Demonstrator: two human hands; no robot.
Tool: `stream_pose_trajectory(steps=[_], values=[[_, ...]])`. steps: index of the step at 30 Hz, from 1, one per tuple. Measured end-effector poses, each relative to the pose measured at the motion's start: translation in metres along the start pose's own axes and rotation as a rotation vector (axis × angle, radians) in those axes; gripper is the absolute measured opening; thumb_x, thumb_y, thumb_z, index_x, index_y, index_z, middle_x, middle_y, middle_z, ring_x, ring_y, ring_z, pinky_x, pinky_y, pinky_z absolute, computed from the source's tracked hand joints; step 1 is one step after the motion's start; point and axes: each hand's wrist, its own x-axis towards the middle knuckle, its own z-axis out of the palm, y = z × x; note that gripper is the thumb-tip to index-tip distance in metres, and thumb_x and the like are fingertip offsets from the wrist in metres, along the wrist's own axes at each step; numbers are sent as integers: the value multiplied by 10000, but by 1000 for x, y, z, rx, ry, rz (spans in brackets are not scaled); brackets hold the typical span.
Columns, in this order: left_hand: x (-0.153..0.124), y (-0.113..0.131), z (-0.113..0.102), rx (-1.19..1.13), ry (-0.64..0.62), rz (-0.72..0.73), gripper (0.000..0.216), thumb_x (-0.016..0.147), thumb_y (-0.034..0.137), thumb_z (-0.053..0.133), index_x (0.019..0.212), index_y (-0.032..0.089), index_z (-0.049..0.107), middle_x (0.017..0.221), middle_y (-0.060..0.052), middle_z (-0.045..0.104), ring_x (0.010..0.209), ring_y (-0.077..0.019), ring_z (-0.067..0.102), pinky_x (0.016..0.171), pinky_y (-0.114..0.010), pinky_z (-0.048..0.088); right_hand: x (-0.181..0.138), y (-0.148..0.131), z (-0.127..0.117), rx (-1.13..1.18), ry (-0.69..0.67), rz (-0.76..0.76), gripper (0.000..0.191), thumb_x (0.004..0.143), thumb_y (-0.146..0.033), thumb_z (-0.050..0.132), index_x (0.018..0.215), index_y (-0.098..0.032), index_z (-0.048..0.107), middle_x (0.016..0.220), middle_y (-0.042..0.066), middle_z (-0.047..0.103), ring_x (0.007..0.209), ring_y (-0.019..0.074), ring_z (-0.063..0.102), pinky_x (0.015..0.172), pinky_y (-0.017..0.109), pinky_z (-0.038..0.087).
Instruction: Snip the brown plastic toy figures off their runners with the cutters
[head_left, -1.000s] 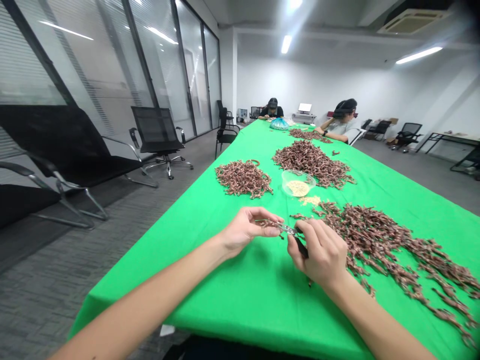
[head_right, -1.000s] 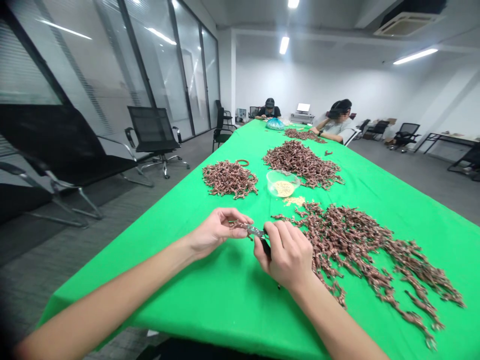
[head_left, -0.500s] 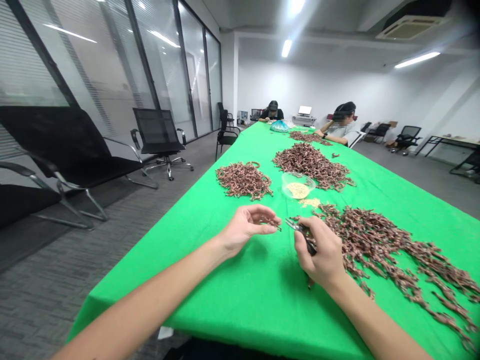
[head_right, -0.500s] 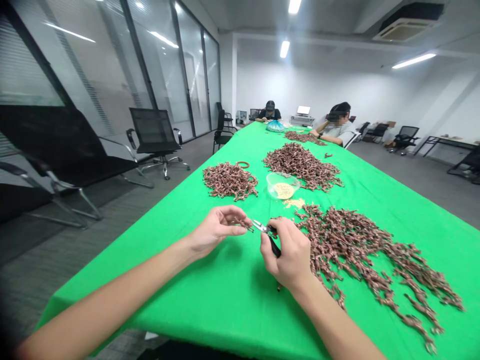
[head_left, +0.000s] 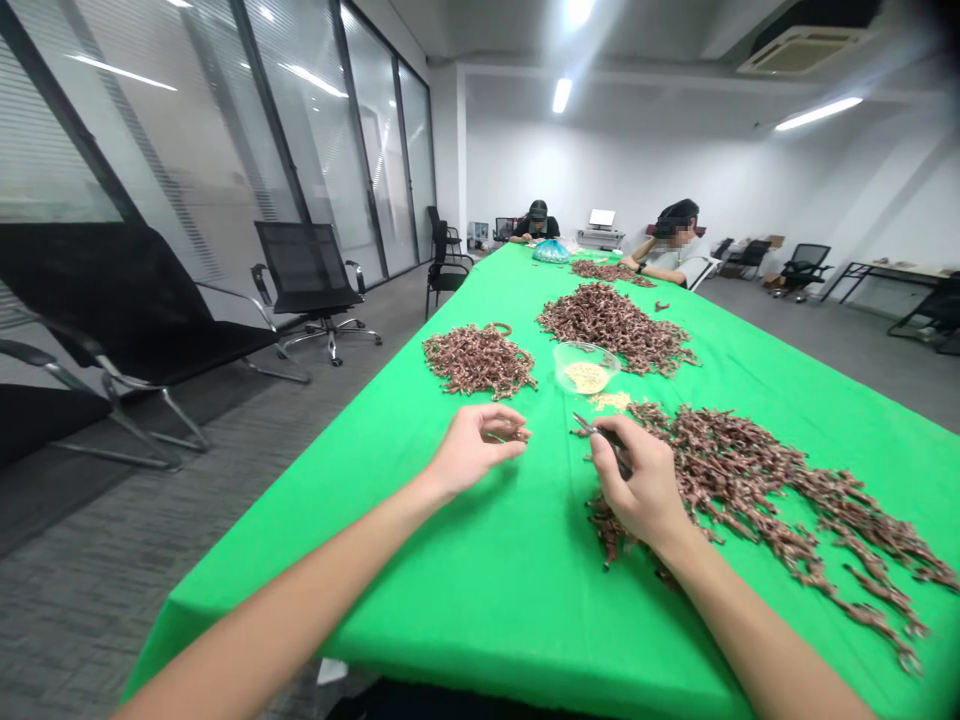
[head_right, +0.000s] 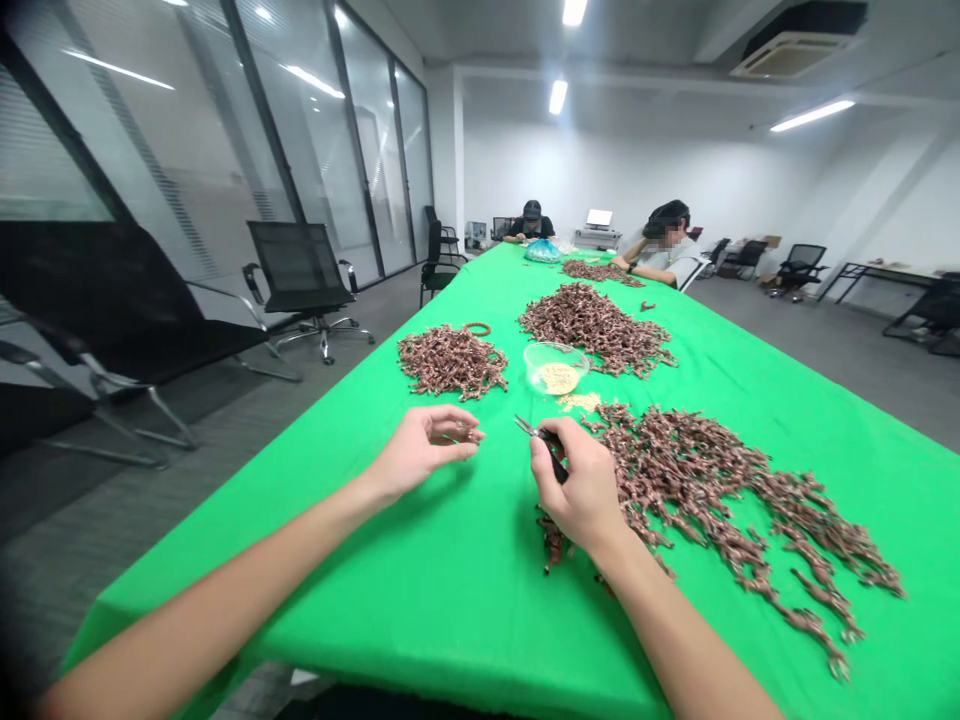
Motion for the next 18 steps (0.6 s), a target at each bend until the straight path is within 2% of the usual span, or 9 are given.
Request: stream_pose_trajectory(steps=[3,5,8,13,18], values=[[12,-5,-11,245,80,88,311,719,232,791,985,118,677,933,-138,768,877,-242,732,811,-357,561,1,1,0,-56,-109,14,179,946,-334,507,962,-192,616,815,28,643,718,169,593,668,288,439],[27,-6,-22,349,117,133,302,729,261,779,978,119,687,928,-136,771,877,-246,735,813,-359,561,0,-1,2,-118,-219,-31,191,950,-333,492,970,-186,612,868,47,654,789,187,605,722,305,442],[60,-4,-41,446,163,179,291,712,297,787,941,131,720,942,-120,770,904,-255,723,843,-370,546,-4,-9,6,-208,-366,-139,219,948,-350,482,989,-176,607,905,69,643,859,209,590,764,324,428],[121,7,-72,653,240,229,214,705,319,791,874,187,780,890,-73,770,877,-267,697,873,-395,508,-8,-24,13,-231,-560,-245,232,941,-390,477,966,-190,592,867,51,624,821,202,558,722,324,386],[155,13,-85,813,408,276,428,760,283,743,1171,170,708,1181,-135,698,1206,-341,552,1079,-482,342,-8,-25,12,-193,-615,-261,223,932,-395,488,948,-200,594,850,41,627,795,197,560,695,320,375]])
